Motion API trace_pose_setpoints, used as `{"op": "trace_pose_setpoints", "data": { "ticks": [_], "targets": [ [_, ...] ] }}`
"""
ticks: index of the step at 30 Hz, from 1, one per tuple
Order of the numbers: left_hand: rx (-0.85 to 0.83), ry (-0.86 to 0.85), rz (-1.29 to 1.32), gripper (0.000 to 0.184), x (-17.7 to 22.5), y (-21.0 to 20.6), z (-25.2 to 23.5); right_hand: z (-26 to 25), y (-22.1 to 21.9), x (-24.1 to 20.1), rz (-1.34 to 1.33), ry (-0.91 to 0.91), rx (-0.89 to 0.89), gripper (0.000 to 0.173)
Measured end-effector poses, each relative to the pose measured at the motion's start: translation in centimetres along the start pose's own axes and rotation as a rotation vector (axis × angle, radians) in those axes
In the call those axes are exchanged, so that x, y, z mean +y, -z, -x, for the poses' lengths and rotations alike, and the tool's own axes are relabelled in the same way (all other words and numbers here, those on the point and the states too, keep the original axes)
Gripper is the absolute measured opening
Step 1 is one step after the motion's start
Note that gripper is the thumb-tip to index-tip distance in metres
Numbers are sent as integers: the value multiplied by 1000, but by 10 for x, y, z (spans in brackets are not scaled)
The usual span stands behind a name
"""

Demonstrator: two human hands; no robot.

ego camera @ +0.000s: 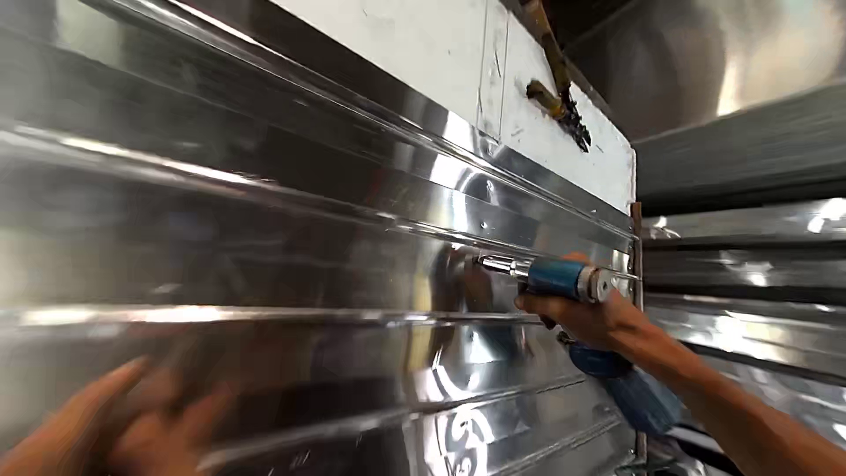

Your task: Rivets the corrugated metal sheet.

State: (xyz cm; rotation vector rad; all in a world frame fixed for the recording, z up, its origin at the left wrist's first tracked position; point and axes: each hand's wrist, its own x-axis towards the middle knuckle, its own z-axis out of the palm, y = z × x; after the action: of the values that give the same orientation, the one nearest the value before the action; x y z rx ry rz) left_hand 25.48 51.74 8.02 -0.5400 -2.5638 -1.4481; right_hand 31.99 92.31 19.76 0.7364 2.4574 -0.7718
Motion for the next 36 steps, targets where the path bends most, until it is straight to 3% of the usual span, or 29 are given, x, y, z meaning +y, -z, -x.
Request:
{"op": "trace_pose_setpoints", "data": {
  "ticks": [2,4,6,7,10,12,14,19,24,29,33,36],
  "targets": [
    [74,-3,-145,30,-3,11,9,30,-2,-1,-173,-66,32,9],
    [118,135,-71,29,26,36,15,91,-1,-3,-296,57,87,27],
    [44,429,263,23,68,64,54,164,-9,0,-371,216,35,48],
    [-4,617,515,23,91,74,81,200,-18,0,-393,261,-30,50],
    [-232,1116,1235,46,153,91,166,294,-59,-14,-502,311,-257,38],
    [-436,1276,1507,62,185,95,217,341,-91,-25,-492,283,-336,35],
    [-620,1341,1592,66,213,98,257,376,-123,-33,-466,272,-359,37],
    [-823,1282,1370,51,265,106,313,437,-179,-20,-399,301,-232,45],
    [-907,1104,1290,47,271,105,339,468,-189,-5,-278,365,-163,51],
    [-866,1027,1133,43,287,104,336,488,-194,6,-357,354,34,46],
    [-706,821,1040,32,284,97,331,494,-196,16,-571,287,386,35],
    [-695,590,926,23,295,100,330,495,-190,23,-705,249,533,33]
  ]
}}
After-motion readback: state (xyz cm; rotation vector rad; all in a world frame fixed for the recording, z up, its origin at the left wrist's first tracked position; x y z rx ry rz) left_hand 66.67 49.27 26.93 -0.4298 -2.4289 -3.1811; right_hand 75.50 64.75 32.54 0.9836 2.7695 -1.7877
